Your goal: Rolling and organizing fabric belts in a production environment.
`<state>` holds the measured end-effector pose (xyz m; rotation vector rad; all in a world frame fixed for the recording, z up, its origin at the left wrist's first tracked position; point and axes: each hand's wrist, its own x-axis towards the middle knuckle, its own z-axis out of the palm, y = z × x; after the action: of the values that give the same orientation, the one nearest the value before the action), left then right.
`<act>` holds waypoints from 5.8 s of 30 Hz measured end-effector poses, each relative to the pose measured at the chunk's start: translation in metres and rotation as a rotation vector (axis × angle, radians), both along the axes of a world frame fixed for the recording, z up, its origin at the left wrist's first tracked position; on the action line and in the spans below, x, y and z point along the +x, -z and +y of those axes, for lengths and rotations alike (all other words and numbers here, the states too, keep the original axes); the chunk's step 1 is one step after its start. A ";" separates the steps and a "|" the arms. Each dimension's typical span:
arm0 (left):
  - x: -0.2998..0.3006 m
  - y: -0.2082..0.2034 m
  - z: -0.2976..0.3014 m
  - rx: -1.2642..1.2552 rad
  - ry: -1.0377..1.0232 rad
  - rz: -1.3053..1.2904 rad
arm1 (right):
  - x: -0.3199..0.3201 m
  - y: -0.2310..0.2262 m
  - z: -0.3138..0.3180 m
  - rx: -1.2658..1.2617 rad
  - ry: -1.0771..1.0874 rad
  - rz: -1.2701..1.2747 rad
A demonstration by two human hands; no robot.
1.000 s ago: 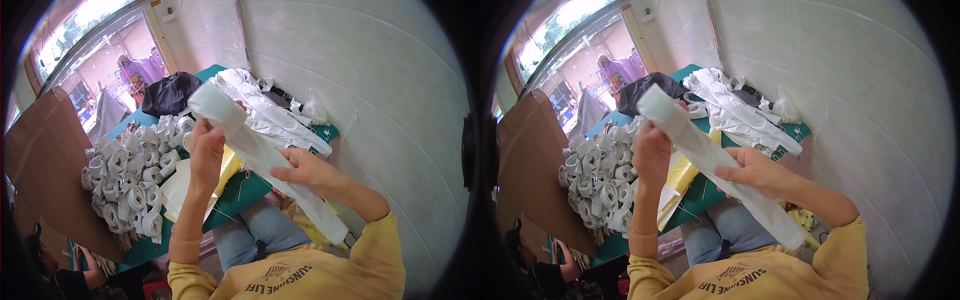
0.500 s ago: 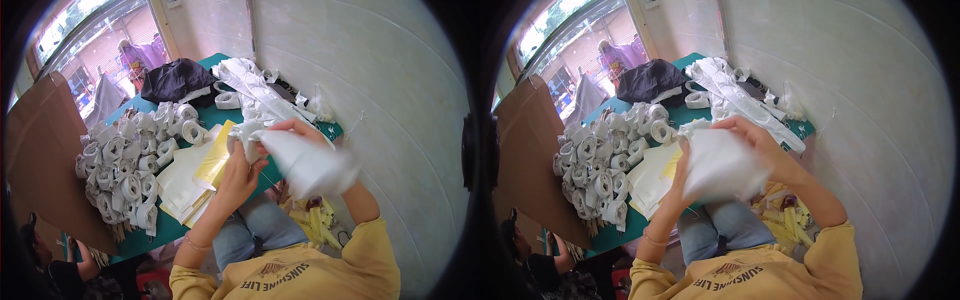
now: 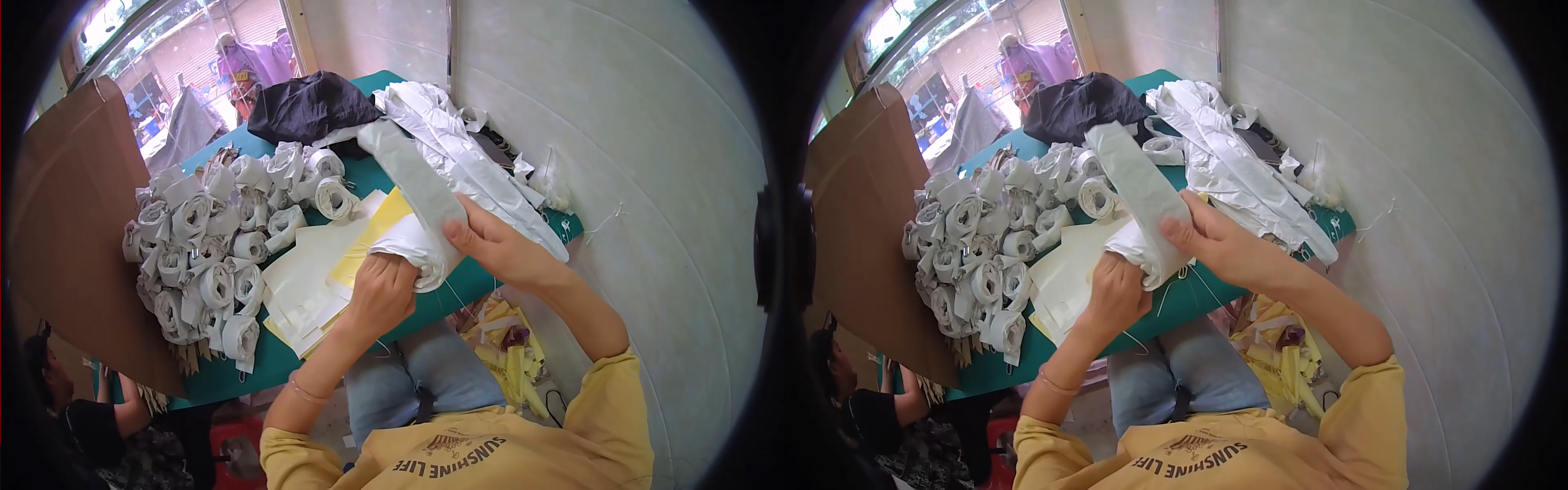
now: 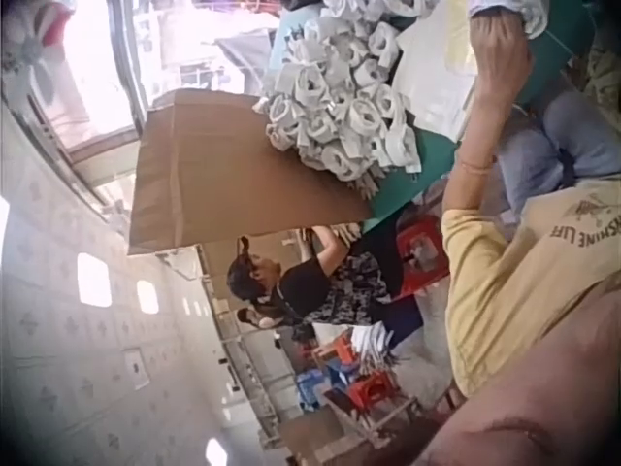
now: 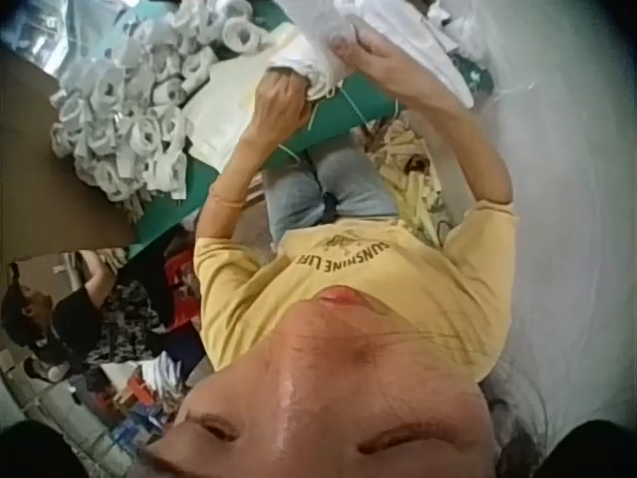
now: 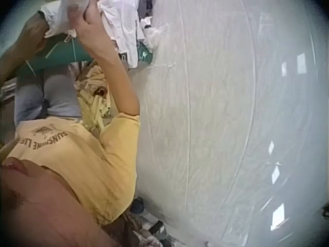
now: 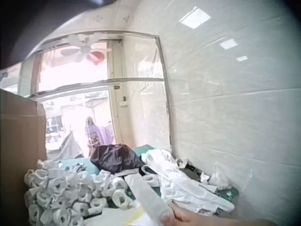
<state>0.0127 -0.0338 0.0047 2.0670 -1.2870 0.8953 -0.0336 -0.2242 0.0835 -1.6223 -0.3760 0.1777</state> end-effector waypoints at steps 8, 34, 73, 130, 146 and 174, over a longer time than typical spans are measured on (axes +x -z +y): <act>0.021 -0.003 0.031 0.335 0.120 -0.239 | 0.003 0.011 0.013 -0.236 0.064 0.061; 0.027 0.014 0.059 0.822 0.012 -0.388 | 0.056 0.087 0.053 0.015 -0.015 0.278; 0.153 0.105 0.066 -0.405 -0.056 0.906 | 0.094 0.214 0.177 -0.863 0.261 -0.349; 0.116 0.039 0.053 -0.650 -0.063 1.289 | 0.128 0.060 0.068 -0.196 0.164 -0.306; 0.080 0.031 0.043 -0.769 -0.038 1.410 | 0.139 0.093 0.095 -0.309 0.302 -0.367; 0.006 0.049 0.030 -1.292 0.066 1.064 | 0.066 0.119 0.132 -0.394 0.610 -1.146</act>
<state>0.0191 -0.0042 -0.0442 1.0543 -0.0508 0.2656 0.0325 -0.0920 -0.0357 -2.0230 -0.7008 -1.2558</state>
